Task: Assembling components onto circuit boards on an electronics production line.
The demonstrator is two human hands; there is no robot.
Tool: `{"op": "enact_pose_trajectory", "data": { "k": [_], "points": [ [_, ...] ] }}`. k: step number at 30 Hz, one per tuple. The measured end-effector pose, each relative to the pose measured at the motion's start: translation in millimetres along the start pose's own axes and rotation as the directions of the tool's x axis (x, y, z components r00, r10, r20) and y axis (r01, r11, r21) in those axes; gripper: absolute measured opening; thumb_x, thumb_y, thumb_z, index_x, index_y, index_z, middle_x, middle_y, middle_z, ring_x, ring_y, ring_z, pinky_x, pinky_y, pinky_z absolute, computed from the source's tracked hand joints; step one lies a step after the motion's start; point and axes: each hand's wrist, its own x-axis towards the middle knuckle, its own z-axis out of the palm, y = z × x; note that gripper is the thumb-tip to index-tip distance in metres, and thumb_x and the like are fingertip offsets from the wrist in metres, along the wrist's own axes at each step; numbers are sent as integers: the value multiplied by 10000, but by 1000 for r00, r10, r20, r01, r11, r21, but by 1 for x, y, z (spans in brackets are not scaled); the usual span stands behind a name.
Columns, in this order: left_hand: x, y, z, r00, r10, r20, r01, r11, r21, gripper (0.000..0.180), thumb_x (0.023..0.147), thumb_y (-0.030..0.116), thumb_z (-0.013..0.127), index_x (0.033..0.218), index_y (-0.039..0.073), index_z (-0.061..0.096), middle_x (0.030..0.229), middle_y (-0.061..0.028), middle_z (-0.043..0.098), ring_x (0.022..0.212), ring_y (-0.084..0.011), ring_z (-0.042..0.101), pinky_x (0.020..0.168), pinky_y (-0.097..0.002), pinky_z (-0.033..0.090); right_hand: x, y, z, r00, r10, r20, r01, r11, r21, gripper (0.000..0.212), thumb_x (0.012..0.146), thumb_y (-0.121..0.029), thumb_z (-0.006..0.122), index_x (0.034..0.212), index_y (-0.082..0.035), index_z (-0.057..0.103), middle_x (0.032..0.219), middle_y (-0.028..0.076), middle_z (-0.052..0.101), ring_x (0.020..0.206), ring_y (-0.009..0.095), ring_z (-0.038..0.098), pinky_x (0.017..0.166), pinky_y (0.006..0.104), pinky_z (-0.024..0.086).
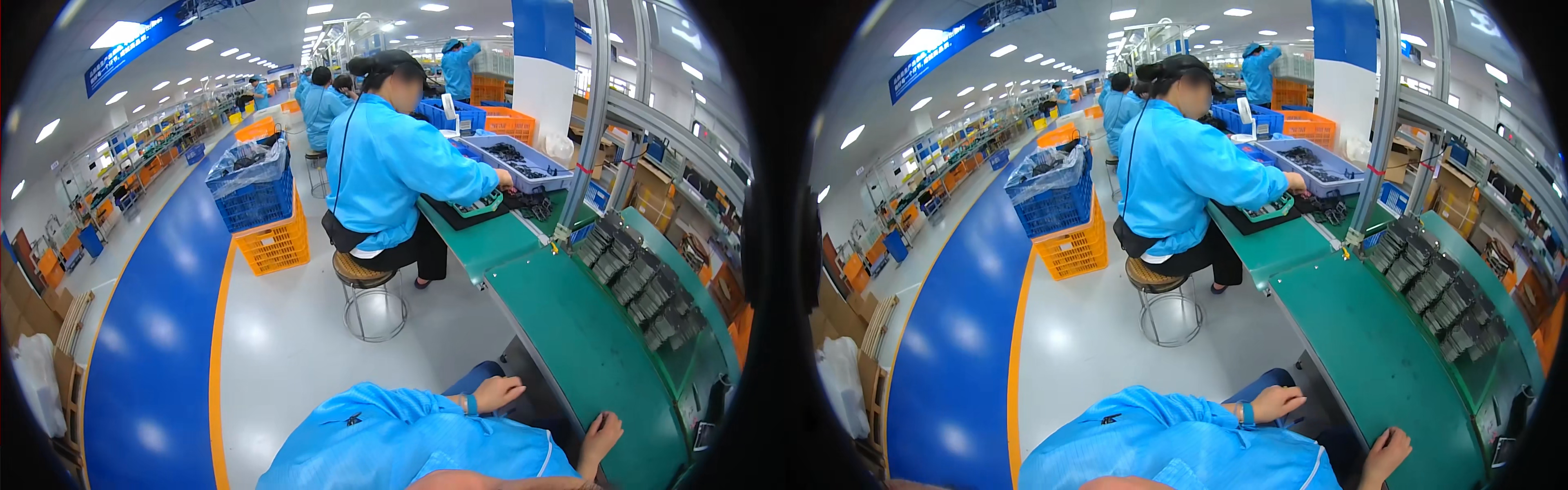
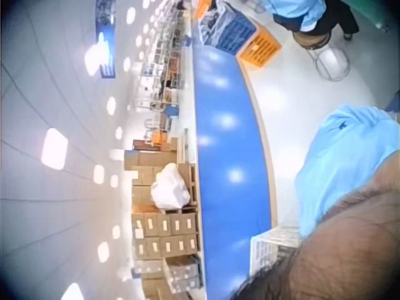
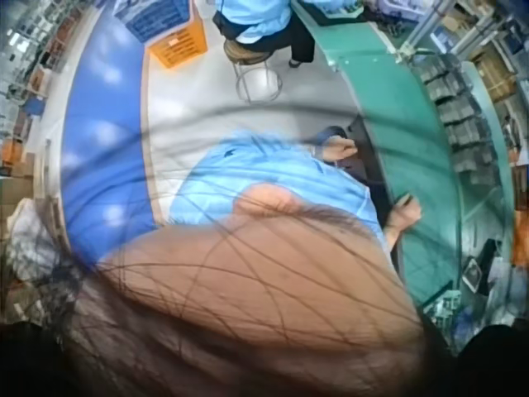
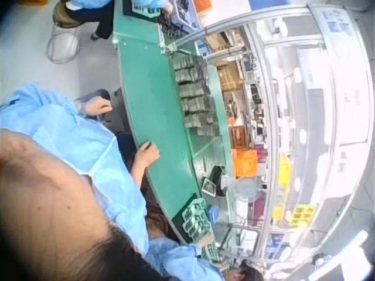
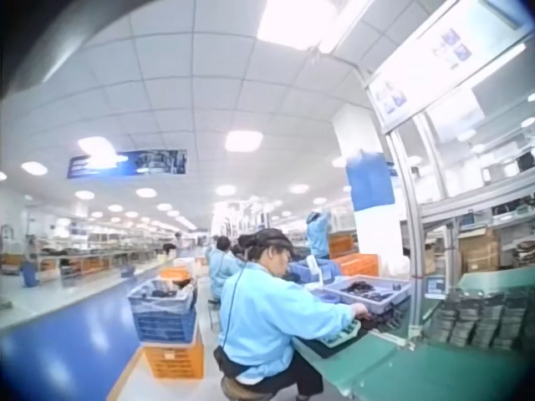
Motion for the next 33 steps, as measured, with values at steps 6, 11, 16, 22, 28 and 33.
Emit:
{"op": "enact_pose_trajectory", "data": {
  "k": [6, 11, 16, 22, 28, 33],
  "points": [
    [-30, -51, 3, 951, -307, -19, 301, 942, -144, 424, 928, 428, 518, 791, 43, 631, 691, -127, 614, 678, -264, 589, 626, -373, 448, 2, 14, 5, 999, 0, 34, 0, 1000, 14, 53, 835, -70, 564, 865, -31, 545, 846, 127, 575, 834, 324, 520, 751, 428, 370],
    [-33, -62, -7, 914, -406, 18, 399, 887, -233, 474, 931, 463, 515, 789, 31, 652, 743, -81, 644, 709, -180, 582, 670, -315, 456, -1, 29, 17, 999, -11, 34, 11, 1000, 2, 53, 836, -71, 559, 870, -33, 545, 854, 124, 573, 832, 322, 519, 751, 428, 370],
    [-37, -68, -11, 916, -402, 2, 393, 896, -208, 468, 935, 461, 508, 790, 39, 649, 749, -92, 641, 719, -186, 582, 673, -317, 453, 1, 31, 14, 1000, 8, 3, -8, 1000, 4, 55, 840, -75, 545, 869, -29, 544, 859, 126, 567, 836, 325, 514, 749, 430, 370],
    [-32, -51, -9, 907, -417, -65, 406, 904, -130, 448, 944, 432, 491, 780, 39, 630, 708, -111, 628, 675, -221, 599, 626, -357, 461, 16, -12, -32, 979, -203, 20, 204, 969, -139, 216, 848, -232, 586, 745, -49, 637, 696, 188, 625, 593, 371, 599, 544, 461, 489],
    [-37, -38, -14, 827, -560, 57, 560, 808, -182, 381, 939, 385, 501, 840, 34, 611, 737, -141, 640, 717, -304, 621, 648, -401, 480, 9, 3, -20, 984, -178, -24, 173, 975, -141, 204, 816, -227, 617, 760, -34, 647, 690, 194, 621, 612, 373, 596, 561, 475, 481],
    [-47, -80, -9, 890, -445, -103, 451, 892, 42, 314, 910, 368, 544, 865, 70, 629, 783, -140, 656, 760, -333, 629, 669, -428, 484, 9, 1, -17, 992, -126, 27, 129, 973, -194, 257, 829, -268, 603, 747, -30, 651, 722, 218, 629, 636, 395, 592, 583, 492, 476]
  ]
}}
